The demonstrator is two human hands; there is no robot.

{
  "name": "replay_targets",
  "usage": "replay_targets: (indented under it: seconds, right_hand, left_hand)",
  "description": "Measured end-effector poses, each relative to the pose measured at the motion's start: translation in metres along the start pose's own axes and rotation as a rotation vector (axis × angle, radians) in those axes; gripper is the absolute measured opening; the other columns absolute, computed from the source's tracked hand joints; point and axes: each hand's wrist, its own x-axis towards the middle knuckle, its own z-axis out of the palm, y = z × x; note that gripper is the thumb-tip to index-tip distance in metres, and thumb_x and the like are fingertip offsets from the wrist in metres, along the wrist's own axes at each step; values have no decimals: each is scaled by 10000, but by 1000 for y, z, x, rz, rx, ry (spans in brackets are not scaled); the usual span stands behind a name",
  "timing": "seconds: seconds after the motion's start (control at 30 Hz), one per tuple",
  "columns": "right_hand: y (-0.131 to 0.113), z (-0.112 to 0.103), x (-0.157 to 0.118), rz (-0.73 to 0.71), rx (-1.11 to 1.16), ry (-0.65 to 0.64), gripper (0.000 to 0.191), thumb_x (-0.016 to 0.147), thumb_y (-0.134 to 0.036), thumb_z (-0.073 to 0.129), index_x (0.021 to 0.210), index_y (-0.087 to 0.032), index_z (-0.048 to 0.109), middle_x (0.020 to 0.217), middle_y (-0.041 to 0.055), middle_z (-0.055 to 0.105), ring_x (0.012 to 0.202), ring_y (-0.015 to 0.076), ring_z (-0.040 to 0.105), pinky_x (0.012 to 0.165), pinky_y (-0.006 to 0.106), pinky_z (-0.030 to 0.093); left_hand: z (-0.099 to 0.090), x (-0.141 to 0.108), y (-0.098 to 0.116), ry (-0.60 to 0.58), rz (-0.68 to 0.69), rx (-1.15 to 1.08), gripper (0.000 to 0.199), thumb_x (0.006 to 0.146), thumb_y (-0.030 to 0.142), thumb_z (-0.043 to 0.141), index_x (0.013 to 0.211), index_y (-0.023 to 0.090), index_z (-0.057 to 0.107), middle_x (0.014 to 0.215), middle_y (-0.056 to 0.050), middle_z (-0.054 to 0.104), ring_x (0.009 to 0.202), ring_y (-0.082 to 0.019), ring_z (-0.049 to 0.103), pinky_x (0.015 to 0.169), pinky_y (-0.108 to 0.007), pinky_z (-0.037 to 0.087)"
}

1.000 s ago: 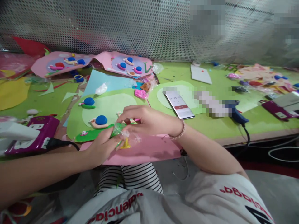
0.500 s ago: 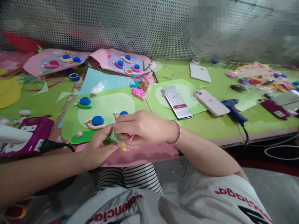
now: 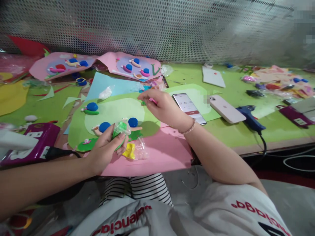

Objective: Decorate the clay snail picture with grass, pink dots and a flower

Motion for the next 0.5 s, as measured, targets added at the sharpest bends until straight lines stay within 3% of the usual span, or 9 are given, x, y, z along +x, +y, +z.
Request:
replay_targets:
  seconds: [0.13, 0.33, 0.5]
  right_hand:
    - [2, 5, 2, -9, -67, -173, 223, 860, -129, 432, 954, -163, 631, 943, 65, 648, 851, 138, 586, 744, 279, 457]
    - [-3, 6, 3, 66, -1, -188, 136, 835, -228, 534, 877, -162, 645, 851, 46, 656, 708, 109, 560, 639, 251, 442]
    - [-4, 5, 3, 145, 33, -178, 221, 874, -290, 490, 804, -140, 636, 743, 40, 652, 674, 99, 564, 624, 239, 420]
  left_hand:
    - [1, 1, 2, 4, -10, -22, 183, 884, 366, 483, 970, 208, 448, 628, 70, 414, 481, -47, 362, 475, -184, 313]
    - [1, 3, 2, 19, -19, -29, 190, 881, 371, 486, 964, 207, 438, 626, 71, 413, 467, -45, 358, 460, -187, 306]
    - [2, 6, 3, 32, -17, -18, 189, 877, 371, 488, 943, 202, 436, 618, 73, 419, 460, -44, 353, 456, -190, 303]
